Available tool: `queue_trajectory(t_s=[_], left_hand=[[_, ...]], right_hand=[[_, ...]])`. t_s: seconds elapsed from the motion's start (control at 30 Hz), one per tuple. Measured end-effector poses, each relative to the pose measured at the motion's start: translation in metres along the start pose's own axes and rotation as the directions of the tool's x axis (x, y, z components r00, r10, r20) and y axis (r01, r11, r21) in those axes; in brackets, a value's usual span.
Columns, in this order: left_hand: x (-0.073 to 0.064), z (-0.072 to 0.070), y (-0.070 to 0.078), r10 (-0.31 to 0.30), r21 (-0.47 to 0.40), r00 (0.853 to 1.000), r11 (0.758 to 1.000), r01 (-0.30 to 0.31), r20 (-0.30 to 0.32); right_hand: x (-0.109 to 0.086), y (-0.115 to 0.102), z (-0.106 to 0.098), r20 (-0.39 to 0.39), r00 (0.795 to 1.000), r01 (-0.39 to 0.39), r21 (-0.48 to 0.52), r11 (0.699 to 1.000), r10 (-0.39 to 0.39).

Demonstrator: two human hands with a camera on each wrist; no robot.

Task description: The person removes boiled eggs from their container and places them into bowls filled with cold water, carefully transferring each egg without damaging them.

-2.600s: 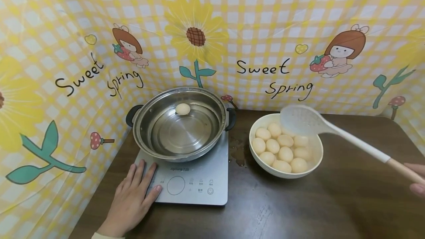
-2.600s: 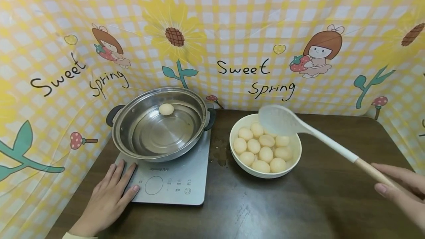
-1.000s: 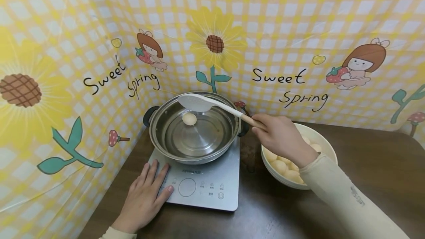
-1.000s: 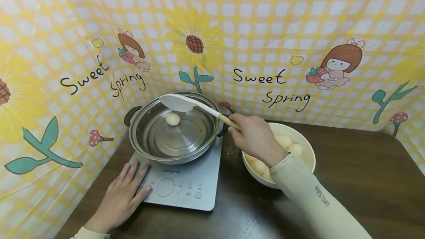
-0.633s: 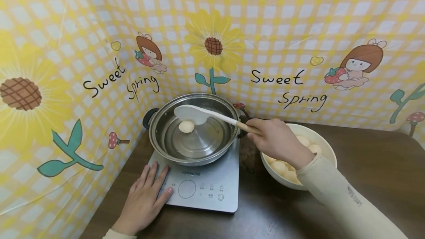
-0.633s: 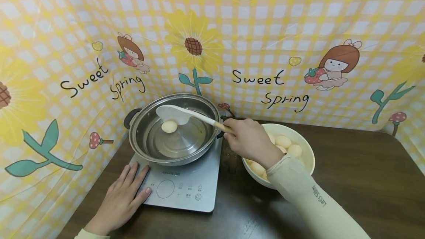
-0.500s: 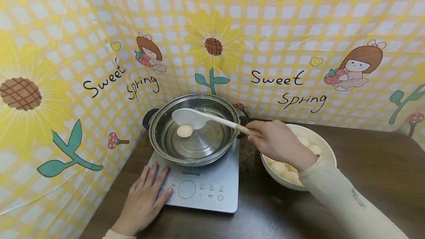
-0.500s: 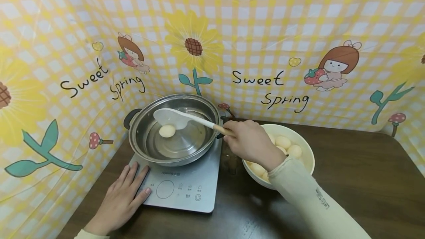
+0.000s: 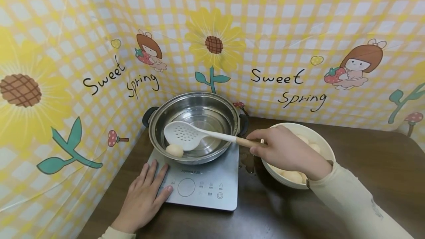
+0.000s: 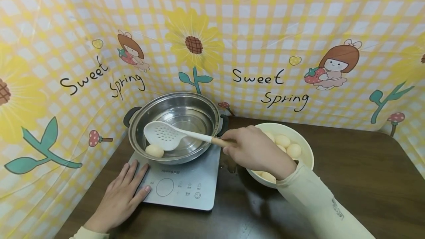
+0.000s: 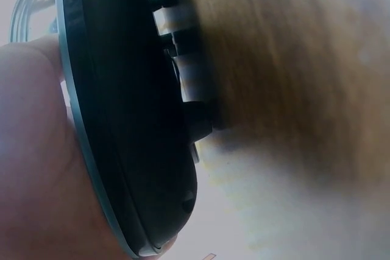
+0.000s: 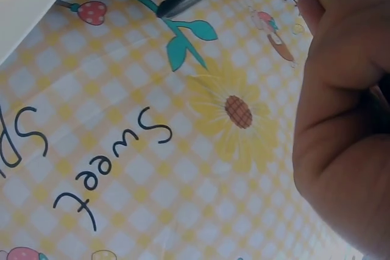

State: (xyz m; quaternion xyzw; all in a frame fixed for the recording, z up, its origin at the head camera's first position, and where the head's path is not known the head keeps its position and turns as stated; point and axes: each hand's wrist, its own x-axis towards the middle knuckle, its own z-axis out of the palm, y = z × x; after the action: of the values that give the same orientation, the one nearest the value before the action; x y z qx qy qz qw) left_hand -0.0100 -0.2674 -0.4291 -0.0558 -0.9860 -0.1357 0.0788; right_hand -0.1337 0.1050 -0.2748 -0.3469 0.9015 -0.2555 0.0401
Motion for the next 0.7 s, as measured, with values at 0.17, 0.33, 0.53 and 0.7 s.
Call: queue_trajectory(t_s=[0.17,0.33,0.53,0.7], left_hand=[[0.000,0.001,0.000,-0.003,-0.007,1.000,1.000,0.003,0.005],[0.002,0.000,0.000,-0.002,-0.003,1.000,1.000,0.002,0.001],[0.002,0.001,-0.001,-0.004,0.001,1.000,1.000,0.004,0.000],[0.001,0.001,0.000,-0.002,0.006,1.000,1.000,0.002,-0.002]], right_hand=[[-0.009,-0.004,-0.006,0.037,0.999,-0.002,0.010,1.000,0.001],[-0.013,-0.008,-0.014,0.154,0.984,-0.106,0.141,0.984,0.084],[-0.011,-0.007,-0.020,0.321,0.927,-0.293,0.303,0.907,0.192],[-0.009,-0.002,-0.020,0.366,0.914,-0.317,0.369,0.874,0.177]])
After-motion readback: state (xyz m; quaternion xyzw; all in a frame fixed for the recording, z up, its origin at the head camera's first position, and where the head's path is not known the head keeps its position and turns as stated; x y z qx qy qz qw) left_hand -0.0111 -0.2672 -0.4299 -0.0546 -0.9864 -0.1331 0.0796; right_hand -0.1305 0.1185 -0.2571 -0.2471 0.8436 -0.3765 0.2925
